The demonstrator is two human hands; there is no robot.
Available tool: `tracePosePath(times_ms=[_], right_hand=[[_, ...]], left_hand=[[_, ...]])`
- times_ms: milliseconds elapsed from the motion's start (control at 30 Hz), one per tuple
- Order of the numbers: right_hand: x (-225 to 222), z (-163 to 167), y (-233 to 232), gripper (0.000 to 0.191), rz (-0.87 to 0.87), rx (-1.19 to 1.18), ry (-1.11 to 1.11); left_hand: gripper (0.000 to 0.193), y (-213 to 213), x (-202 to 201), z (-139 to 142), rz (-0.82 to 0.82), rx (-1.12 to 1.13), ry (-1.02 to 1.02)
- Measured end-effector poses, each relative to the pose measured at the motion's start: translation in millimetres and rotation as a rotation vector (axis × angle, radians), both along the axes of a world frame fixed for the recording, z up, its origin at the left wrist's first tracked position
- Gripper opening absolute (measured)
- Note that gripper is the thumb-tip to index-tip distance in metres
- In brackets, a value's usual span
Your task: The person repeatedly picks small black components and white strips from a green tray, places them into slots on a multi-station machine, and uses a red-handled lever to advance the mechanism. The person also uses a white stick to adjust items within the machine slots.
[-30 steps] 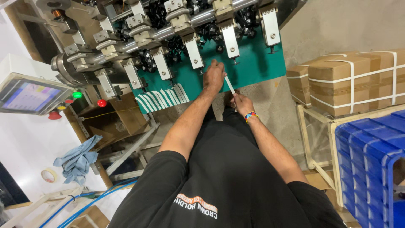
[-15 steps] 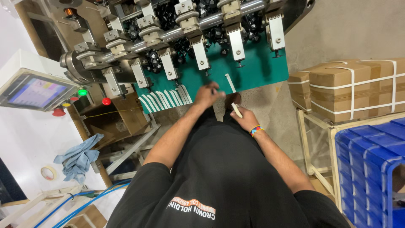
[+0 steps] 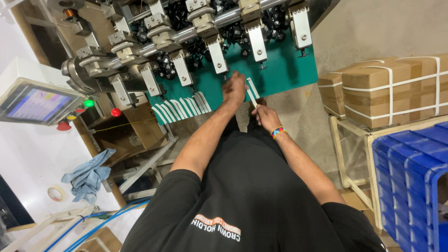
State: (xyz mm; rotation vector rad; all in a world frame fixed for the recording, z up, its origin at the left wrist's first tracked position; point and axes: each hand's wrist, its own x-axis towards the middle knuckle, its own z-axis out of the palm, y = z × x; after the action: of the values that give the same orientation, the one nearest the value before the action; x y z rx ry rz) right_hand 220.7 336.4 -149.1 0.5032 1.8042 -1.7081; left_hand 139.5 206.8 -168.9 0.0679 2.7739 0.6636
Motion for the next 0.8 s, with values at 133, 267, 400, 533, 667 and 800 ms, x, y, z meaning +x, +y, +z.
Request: tracePosePath(times_ms=[133,267,400,533,667,800], right_hand=[[-20,-12,-8,0.046,-0.011,0.065,-0.095],[-35,-13,-18,0.051,0.318,0.253,-0.141],[-21,1,-22,0.036,0.319,0.307,-0.046],[1,15,-20,0.035,0.355,0.182,0.472],[8,13,-16,0.034,0.322,0.119,0.309],[4,7,-13,0.042,0.073,-0.036,-0.108]], left_hand=[[0.015,4,-17,0,0.000,-0.044,-0.085],[0.039,-7,-15,-1,0.019,0.030,0.020],[0.067,-32,7,-1,0.046,0.131,0.143],[0.053,-41,35,-1,0.077,0.359,-0.716],[0.030,-30,35,-1,-0.067,0.168,-0.399],[0.019,-24,15,2,-0.100,0.120,0.042]])
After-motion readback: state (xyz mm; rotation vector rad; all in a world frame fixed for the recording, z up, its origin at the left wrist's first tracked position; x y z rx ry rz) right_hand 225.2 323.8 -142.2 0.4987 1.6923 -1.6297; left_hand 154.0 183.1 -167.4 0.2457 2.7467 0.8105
